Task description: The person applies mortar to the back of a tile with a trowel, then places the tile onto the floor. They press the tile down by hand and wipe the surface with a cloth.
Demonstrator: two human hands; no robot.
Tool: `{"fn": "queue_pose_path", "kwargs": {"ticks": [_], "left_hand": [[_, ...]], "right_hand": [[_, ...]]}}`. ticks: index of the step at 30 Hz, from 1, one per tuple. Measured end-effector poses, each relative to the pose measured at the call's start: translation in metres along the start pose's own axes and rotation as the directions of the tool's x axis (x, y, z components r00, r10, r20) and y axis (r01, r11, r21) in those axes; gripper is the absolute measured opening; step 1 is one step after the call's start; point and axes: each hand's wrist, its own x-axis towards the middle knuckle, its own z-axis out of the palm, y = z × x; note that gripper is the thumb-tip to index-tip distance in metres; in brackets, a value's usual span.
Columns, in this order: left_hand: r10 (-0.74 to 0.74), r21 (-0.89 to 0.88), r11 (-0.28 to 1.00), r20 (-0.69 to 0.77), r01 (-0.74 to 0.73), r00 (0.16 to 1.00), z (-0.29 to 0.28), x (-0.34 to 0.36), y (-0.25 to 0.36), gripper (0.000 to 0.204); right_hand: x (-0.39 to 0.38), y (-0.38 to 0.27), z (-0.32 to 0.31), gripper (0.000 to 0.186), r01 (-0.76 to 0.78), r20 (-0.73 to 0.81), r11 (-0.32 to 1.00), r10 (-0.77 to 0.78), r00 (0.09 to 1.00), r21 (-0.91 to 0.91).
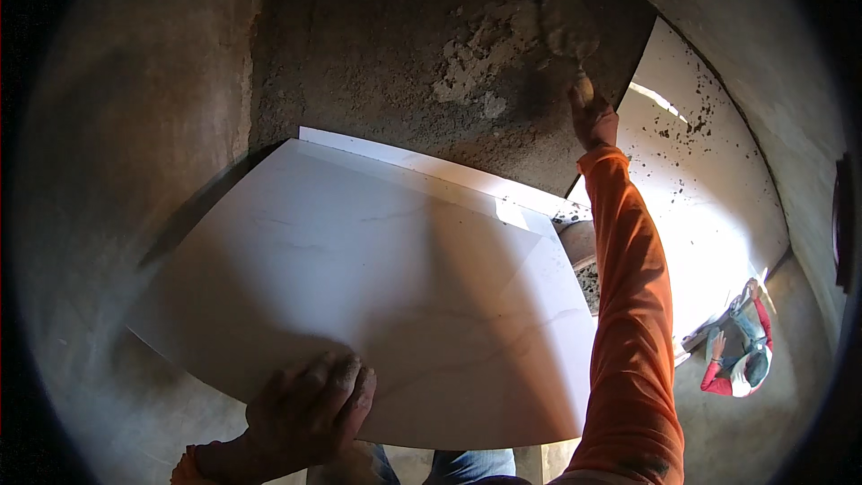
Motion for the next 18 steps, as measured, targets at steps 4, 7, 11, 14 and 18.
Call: {"fn": "queue_pose_path", "kwargs": {"ticks": [4, 7, 11, 14, 18], "left_hand": [[0.02, 0.036, 0.999, -0.016, -0.019, 1.0, 0.001, 0.001, -0.002, 0.017], [-0.003, 0.021, 1.0, -0.022, 0.003, 1.0, 0.002, -0.002, 0.001, 0.019], [-0.008, -0.002, 1.0, -0.015, 0.008, 1.0, -0.004, -0.002, 0.001, 0.021], [0.005, 0.016, 1.0, -0.022, -0.005, 1.0, -0.007, -0.002, -0.002, 0.021], [0.009, 0.028, 1.0, -0.019, -0.009, 1.0, -0.007, -0.002, -0.005, 0.022]], "right_hand": [[-0.002, 0.01, 0.004, 0.067, -0.011, -0.036, 0.998, 0.008, 0.999, -0.068], [-0.012, 0.002, -0.002, 0.065, 0.004, -0.008, 0.988, -0.005, 1.0, -0.152], [0.001, 0.0, -0.013, 0.062, 0.026, -0.08, 0.995, -0.033, 0.996, -0.093], [-0.001, -0.001, -0.009, 0.06, 0.077, -0.046, 0.997, -0.078, 0.996, -0.021], [-0.035, 0.001, 0.01, 0.057, 0.271, 0.259, 0.957, -0.238, 0.936, -0.102]]}}
